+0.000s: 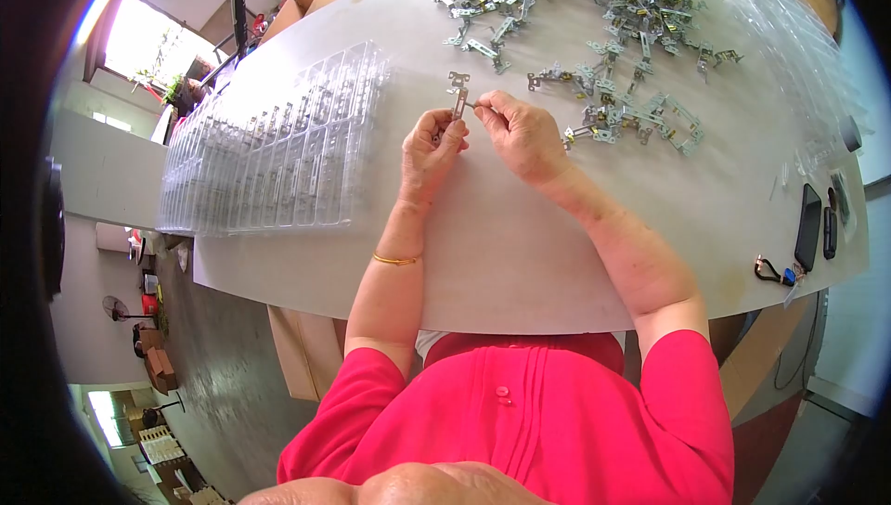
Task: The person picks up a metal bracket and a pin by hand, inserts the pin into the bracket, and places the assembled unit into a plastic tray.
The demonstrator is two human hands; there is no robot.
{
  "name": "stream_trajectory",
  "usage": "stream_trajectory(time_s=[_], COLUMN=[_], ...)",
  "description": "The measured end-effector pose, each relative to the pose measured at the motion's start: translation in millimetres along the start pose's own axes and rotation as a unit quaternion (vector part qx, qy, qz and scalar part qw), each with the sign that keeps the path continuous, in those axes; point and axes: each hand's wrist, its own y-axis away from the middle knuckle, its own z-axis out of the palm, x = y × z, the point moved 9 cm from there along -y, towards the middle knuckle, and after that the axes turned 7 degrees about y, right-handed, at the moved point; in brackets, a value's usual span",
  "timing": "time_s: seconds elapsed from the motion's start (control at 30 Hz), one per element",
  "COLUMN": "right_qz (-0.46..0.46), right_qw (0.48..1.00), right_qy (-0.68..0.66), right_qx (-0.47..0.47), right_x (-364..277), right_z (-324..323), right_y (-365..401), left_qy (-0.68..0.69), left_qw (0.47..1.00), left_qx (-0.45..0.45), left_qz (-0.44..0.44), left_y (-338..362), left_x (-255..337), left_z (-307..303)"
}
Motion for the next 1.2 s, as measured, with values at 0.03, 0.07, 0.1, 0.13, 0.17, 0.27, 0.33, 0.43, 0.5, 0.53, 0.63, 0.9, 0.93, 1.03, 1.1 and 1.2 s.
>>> stream_trajectory(time_s=[0.03, 0.07, 0.1, 0.13, 0.17, 0.27, 0.33, 0.43, 0.5, 0.53, 0.63, 0.9, 0.93, 1.03, 1.1, 1.2], right_qz=[0.000, -0.002, -0.005, -0.005, -0.007, -0.030, -0.048, -0.068, -0.031, -0.031, -0.058, 0.057, 0.057, 0.061, 0.047, 0.089], right_qw=[1.000, 1.000, 1.000, 1.000, 1.000, 0.999, 0.998, 0.996, 0.998, 0.998, 0.996, 0.997, 0.997, 0.996, 0.998, 0.994], right_qy=[0.000, 0.001, 0.003, 0.003, 0.007, 0.021, 0.033, 0.050, 0.053, 0.053, 0.051, -0.002, -0.002, -0.013, -0.003, -0.028], right_qx=[0.000, -0.005, -0.011, -0.012, -0.008, -0.001, 0.003, -0.039, 0.000, -0.001, -0.050, -0.051, -0.051, -0.060, -0.048, -0.058], right_x=[-0.1, -1.1, -2.2, -2.5, -2.6, -5.4, -8.1, -11.8, -7.8, -7.0, -7.2, 18.5, 20.0, 23.4, 20.6, 23.4], right_z=[0.2, 0.9, 2.1, 2.9, 3.1, 5.8, 5.3, 11.5, 3.4, 3.9, 14.1, 17.6, 18.8, 24.0, 22.9, 24.7], right_y=[0.1, 0.3, 0.6, 0.8, 1.2, 3.3, 5.2, 6.6, 4.9, 4.8, 6.5, 7.3, 7.9, 10.6, 11.8, 13.5], left_qy=[-0.033, -0.033, -0.068, -0.104, -0.104, -0.146, -0.140, -0.158, -0.164, -0.170, -0.162, -0.290, -0.308, -0.343, -0.349, -0.351], left_qw=[0.999, 0.999, 0.995, 0.989, 0.989, 0.978, 0.974, 0.968, 0.967, 0.966, 0.969, 0.942, 0.938, 0.927, 0.924, 0.916], left_qx=[0.007, 0.007, 0.016, 0.026, 0.027, 0.046, 0.045, 0.046, 0.045, 0.041, 0.062, 0.079, 0.074, 0.066, 0.064, 0.076], left_qz=[0.029, 0.029, 0.065, 0.100, 0.100, 0.141, 0.171, 0.189, 0.190, 0.191, 0.177, 0.150, 0.137, 0.135, 0.144, 0.178], left_y=[-0.4, -0.9, -0.3, 1.0, 1.5, 5.0, 7.1, 8.8, 9.6, 10.0, 9.8, 3.7, 2.8, 2.6, 3.0, 4.3], left_x=[1.0, -3.1, 2.2, 7.6, 6.5, 19.1, 24.7, 29.3, 31.5, 32.6, 29.4, 23.6, 21.7, 20.4, 21.6, 24.0], left_z=[-0.5, -0.1, -0.5, -0.6, -0.6, -0.5, 1.5, 2.5, 3.0, 4.2, 1.7, -10.3, -10.0, -8.0, -5.8, -7.0])
